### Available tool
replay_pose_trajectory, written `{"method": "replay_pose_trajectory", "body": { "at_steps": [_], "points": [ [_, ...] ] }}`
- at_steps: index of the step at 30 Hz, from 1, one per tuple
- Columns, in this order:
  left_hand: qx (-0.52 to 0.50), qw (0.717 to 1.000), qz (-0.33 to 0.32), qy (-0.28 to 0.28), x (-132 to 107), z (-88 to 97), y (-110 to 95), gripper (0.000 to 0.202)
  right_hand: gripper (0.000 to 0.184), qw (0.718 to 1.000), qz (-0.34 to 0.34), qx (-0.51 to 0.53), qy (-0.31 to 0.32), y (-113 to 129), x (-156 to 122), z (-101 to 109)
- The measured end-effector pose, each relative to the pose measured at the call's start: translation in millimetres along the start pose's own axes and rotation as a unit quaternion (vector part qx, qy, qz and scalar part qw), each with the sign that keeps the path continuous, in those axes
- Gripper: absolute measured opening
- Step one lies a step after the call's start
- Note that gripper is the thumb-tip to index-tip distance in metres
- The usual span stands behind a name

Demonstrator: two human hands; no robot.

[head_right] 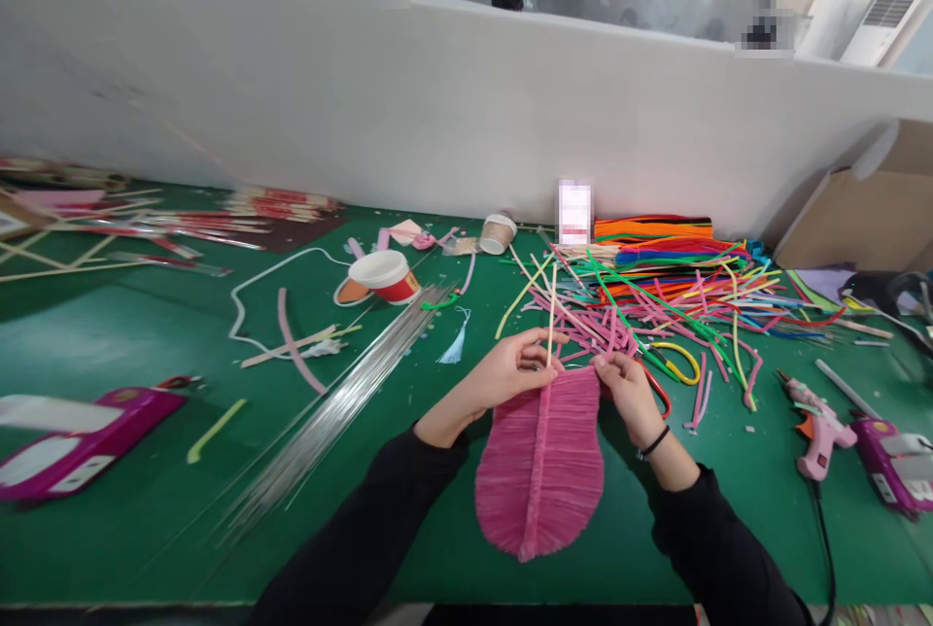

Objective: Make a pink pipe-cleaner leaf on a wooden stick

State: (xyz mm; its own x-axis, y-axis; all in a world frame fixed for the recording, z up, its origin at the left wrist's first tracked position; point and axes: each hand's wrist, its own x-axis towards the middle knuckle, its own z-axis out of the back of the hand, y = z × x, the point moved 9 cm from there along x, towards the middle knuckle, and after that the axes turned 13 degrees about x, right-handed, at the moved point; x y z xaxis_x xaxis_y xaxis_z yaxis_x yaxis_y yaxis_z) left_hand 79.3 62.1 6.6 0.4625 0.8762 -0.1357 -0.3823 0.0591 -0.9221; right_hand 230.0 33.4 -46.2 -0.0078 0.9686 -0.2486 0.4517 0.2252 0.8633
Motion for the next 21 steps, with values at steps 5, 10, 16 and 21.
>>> {"method": "replay_pose_trajectory", "body": {
  "at_steps": [5,10,16,21],
  "points": [
    [-0.013,1.000,0.009,0.002,0.3,0.7,4.1,0.046,0.042,0.987,0.132,-0.072,-0.063,13.2,-2.8,7.0],
    [-0.009,1.000,0.002,-0.008,-0.1,2.6,0.7,0.046,0.035,0.969,0.174,-0.155,-0.081,22.6,-8.8,4.0],
    [-0.019,1.000,0.002,-0.012,-3.1,4.0,-5.0,0.047,0.036,0.981,0.145,-0.100,-0.086,20.2,-11.7,-1.1],
    [-0.022,1.000,-0.002,-0.016,-4.8,5.2,-8.6,0.046,0.039,0.994,0.083,-0.048,-0.051,8.0,-7.9,-5.2]
  ]
}}
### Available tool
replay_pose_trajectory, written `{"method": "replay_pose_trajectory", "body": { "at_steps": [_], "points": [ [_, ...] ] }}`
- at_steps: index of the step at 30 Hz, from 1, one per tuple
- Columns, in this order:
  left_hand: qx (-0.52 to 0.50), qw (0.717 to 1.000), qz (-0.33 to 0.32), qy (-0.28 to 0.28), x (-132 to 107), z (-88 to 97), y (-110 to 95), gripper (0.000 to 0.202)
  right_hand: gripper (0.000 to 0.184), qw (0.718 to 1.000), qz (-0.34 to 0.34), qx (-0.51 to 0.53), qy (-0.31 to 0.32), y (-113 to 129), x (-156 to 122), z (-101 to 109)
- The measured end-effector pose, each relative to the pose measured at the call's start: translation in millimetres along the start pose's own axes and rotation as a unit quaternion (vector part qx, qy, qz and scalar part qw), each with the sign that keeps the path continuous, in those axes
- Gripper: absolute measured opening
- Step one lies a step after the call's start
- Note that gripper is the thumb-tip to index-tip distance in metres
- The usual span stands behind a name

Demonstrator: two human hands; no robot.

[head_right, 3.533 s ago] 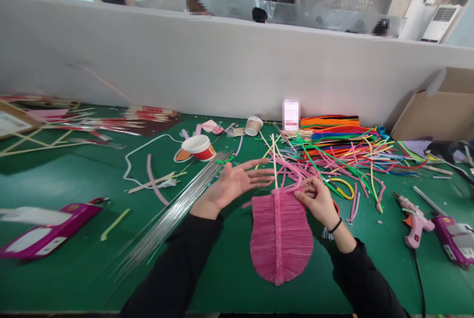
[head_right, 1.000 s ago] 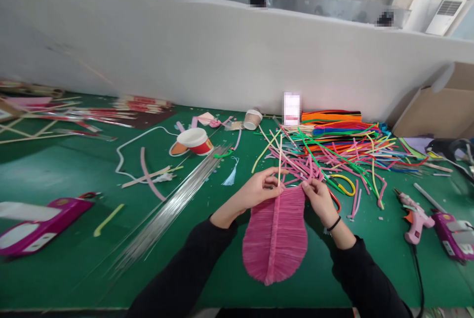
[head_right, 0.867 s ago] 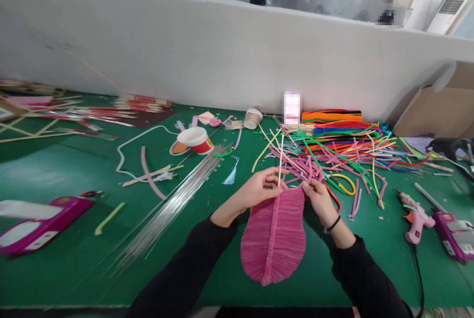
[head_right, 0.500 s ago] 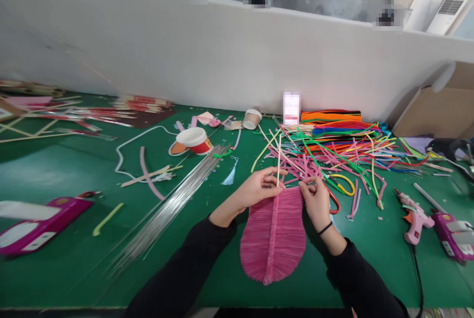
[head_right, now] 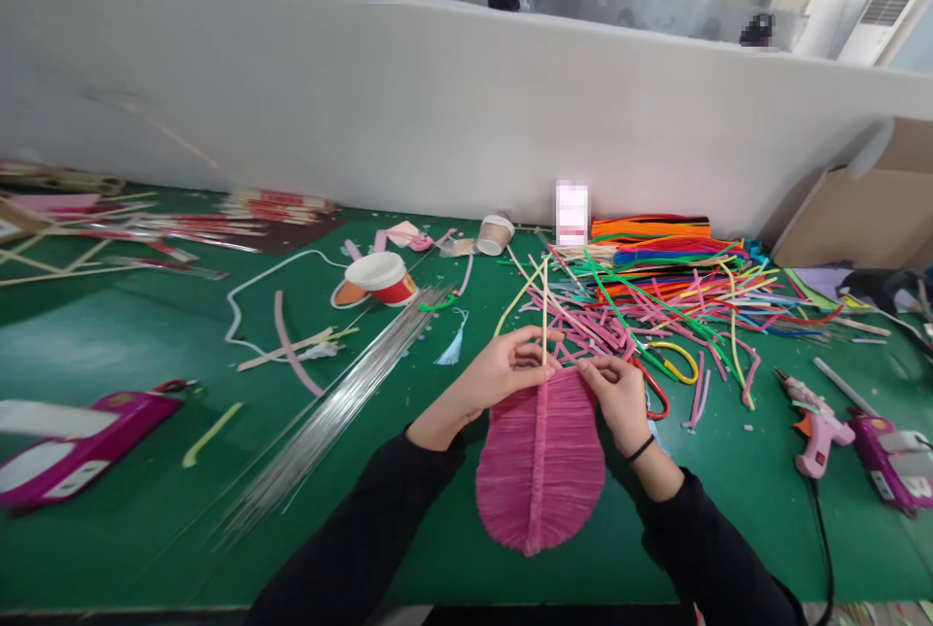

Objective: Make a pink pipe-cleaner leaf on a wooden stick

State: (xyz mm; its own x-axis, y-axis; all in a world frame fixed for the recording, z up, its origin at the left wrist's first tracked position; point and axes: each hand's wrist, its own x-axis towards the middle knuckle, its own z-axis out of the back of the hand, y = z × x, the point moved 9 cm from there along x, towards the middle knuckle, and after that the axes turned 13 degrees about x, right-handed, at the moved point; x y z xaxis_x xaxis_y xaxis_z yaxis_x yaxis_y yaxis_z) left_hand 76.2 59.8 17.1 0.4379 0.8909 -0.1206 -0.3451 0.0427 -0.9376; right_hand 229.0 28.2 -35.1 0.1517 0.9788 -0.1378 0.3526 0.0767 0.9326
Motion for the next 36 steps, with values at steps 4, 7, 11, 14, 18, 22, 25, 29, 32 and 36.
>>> {"method": "replay_pose_trajectory", "body": {
  "at_steps": [4,7,11,14,18,22,25,29,32,36],
  "points": [
    [-0.005,1.000,-0.005,0.007,1.3,-0.5,-0.3,0.047,0.038,0.999,-0.014,0.006,0.029,-0.8,0.3,-4.3],
    [-0.004,1.000,0.000,0.012,2.8,-1.1,2.7,0.049,0.040,0.999,-0.005,-0.010,0.047,2.1,0.5,-7.2],
    [-0.004,1.000,0.005,0.015,3.5,-2.2,6.3,0.049,0.042,0.998,0.017,-0.038,0.047,4.2,1.2,-5.2],
    [-0.012,1.000,0.007,0.013,3.7,-1.3,8.3,0.049,0.049,0.999,0.005,-0.043,0.028,1.4,2.6,1.0],
    [-0.017,1.000,0.010,0.010,4.9,0.3,11.0,0.050,0.052,1.000,-0.003,-0.025,-0.002,3.5,4.2,7.9],
    [-0.011,1.000,0.009,0.011,5.9,-0.2,11.9,0.050,0.039,0.996,0.044,-0.064,0.048,12.3,3.8,-1.4],
    [-0.013,1.000,0.011,0.014,6.1,-1.6,12.3,0.050,0.036,0.990,0.073,-0.096,0.071,14.4,3.2,-5.2],
    [-0.017,1.000,0.015,0.012,6.5,-2.1,13.5,0.051,0.039,0.991,0.058,-0.101,0.071,9.6,5.4,-3.0],
    [-0.015,1.000,0.021,0.014,6.7,-3.3,15.3,0.052,0.043,0.993,0.020,-0.090,0.070,2.9,6.8,-1.7],
    [-0.016,0.999,0.027,0.028,6.7,-6.4,18.5,0.055,0.046,0.994,0.019,-0.083,0.063,1.2,8.0,0.5]
  ]
}}
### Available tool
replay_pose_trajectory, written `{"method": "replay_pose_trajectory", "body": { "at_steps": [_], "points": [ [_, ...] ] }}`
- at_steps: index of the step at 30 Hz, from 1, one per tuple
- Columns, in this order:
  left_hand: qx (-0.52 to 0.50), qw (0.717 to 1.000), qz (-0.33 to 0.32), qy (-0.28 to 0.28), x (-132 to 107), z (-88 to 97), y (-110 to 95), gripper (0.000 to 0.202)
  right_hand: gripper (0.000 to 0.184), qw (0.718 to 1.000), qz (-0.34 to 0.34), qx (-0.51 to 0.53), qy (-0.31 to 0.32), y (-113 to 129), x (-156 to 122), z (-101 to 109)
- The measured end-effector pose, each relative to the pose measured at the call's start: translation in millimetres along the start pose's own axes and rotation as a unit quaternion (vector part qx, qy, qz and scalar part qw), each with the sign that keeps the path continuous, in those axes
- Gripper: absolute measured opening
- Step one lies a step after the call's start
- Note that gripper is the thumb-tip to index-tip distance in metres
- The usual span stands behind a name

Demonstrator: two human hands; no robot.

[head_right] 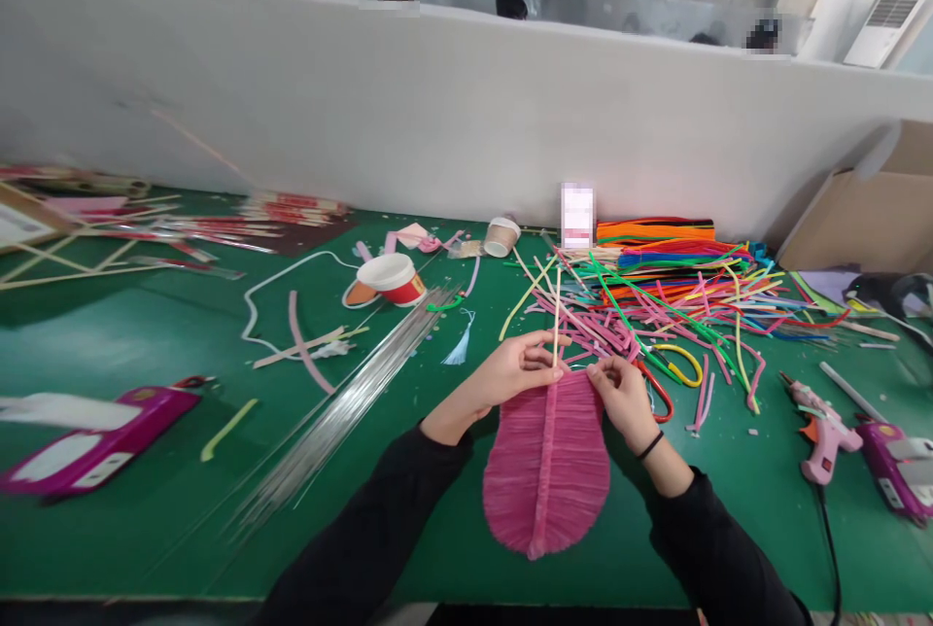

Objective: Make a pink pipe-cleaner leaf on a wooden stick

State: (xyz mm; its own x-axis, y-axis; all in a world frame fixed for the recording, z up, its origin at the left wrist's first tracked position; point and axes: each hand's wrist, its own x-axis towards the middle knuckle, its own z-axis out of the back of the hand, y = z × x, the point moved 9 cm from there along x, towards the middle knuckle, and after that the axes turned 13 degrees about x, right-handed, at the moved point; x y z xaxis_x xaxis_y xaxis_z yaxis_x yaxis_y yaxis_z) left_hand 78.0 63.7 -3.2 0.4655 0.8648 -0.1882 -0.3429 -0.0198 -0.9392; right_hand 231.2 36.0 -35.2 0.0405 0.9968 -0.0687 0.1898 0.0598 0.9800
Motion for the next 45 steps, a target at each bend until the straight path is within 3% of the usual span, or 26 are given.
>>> {"method": "replay_pose_trajectory", "body": {
  "at_steps": [8,12,17,19,25,34,38,41,43,45],
  "points": [
    [0.015,0.999,0.019,0.039,-1.9,4.3,6.9,0.052,0.043,1.000,0.024,-0.004,-0.013,3.8,7.2,15.1],
    [0.009,0.999,0.004,0.049,-1.8,-0.3,6.0,0.060,0.042,0.997,0.062,-0.024,0.044,16.9,5.8,3.7],
    [-0.008,0.997,-0.009,0.074,-3.5,-6.0,4.4,0.060,0.032,0.980,0.061,-0.147,0.122,19.8,1.6,-12.6],
    [-0.025,0.998,-0.007,0.062,-4.8,0.6,2.7,0.056,0.033,0.979,0.050,-0.155,0.122,18.1,2.0,-11.1],
    [-0.110,0.991,0.050,-0.050,-8.9,32.4,4.6,0.048,0.038,0.992,0.023,-0.097,0.077,13.2,7.4,3.3],
    [-0.217,0.973,-0.013,-0.079,0.9,25.4,2.2,0.042,0.032,0.991,0.059,-0.075,0.089,23.9,6.1,-1.0],
    [-0.238,0.966,-0.040,-0.097,4.4,23.1,2.1,0.043,0.029,0.996,0.058,-0.051,0.053,24.7,6.0,4.0],
    [-0.187,0.977,-0.014,-0.105,8.8,20.8,11.4,0.051,0.031,0.998,0.060,0.016,-0.017,23.0,8.0,17.8],
    [-0.112,0.982,0.000,-0.150,9.7,27.3,17.2,0.050,0.036,0.992,0.070,0.062,-0.084,22.4,8.0,31.8],
    [-0.011,0.972,-0.030,-0.231,4.3,39.6,10.3,0.046,0.041,0.980,0.100,0.077,-0.152,27.5,3.6,44.8]
  ]
}}
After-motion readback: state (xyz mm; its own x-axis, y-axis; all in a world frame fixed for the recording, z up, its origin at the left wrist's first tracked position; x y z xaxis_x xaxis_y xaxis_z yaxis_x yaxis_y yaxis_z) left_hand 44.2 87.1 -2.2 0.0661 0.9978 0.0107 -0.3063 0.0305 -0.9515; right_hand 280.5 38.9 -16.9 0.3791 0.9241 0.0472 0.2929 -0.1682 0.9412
